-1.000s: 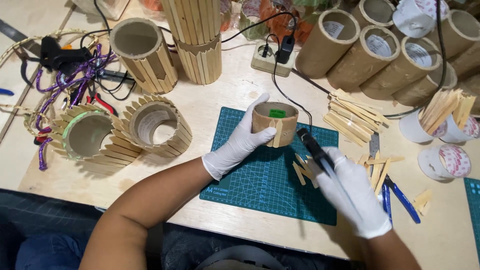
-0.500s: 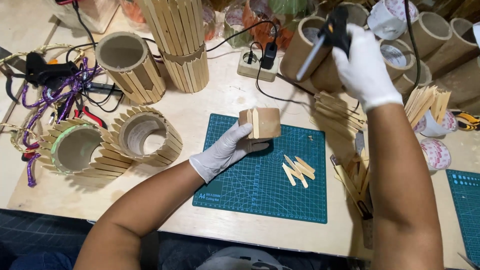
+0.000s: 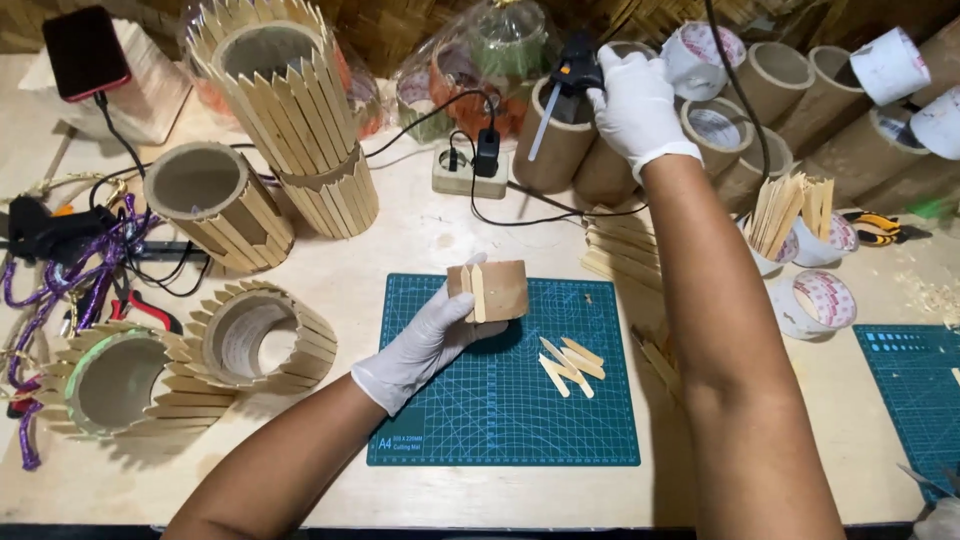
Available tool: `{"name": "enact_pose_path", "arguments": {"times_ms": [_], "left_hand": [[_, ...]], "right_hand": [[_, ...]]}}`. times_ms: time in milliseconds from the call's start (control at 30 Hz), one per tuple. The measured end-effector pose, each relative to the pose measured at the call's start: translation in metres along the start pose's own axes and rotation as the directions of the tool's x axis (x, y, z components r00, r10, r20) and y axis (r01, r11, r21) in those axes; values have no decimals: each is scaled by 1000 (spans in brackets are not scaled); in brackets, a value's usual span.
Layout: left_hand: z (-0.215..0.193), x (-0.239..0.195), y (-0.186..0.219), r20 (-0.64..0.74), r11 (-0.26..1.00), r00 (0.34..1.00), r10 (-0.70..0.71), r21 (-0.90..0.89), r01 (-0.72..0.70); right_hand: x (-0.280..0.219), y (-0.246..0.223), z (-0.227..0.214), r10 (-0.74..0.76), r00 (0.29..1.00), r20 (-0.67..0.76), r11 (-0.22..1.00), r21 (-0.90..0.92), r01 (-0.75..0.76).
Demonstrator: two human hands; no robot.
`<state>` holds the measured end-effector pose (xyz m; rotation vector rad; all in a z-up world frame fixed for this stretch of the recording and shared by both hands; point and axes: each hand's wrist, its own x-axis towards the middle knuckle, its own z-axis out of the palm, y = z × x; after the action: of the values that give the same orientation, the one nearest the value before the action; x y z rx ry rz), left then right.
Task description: Attaching thin wooden strips to a cardboard cylinder using a hot glue gun.
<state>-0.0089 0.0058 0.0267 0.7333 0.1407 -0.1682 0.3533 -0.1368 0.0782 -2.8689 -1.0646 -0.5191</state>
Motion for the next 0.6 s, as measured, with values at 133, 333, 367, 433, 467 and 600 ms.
{"name": "enact_pose_path", "arguments": {"times_ms": [133,333,367,433,467,600], "left_hand": [[-8,2,-6,40,1000,999,7,0,-7],[-5,-3,-5,82,994,996,21,106,-29],[-5,-2,-6,103,993,994,43,104,-54],[-4,-3,-7,120,993,991,61,95,-72],[-2,-4,-7,92,990,995,44,130,-56],[-7,-1,-22,42,979,986,162,118,-166]], "right_hand": [[-14,3,-7,-20,1000,2,999,28,20],[-57,-3,-34,-143,955,-259,977,-191,94],[-77,-17,-56,-178,949,-262,982,11,187],[-122,-52,-96,-209,942,-262,939,214,268],[-146,-72,-114,-128,992,15,943,311,117],[-226,-124,-115,49,795,604,921,281,-270]]}}
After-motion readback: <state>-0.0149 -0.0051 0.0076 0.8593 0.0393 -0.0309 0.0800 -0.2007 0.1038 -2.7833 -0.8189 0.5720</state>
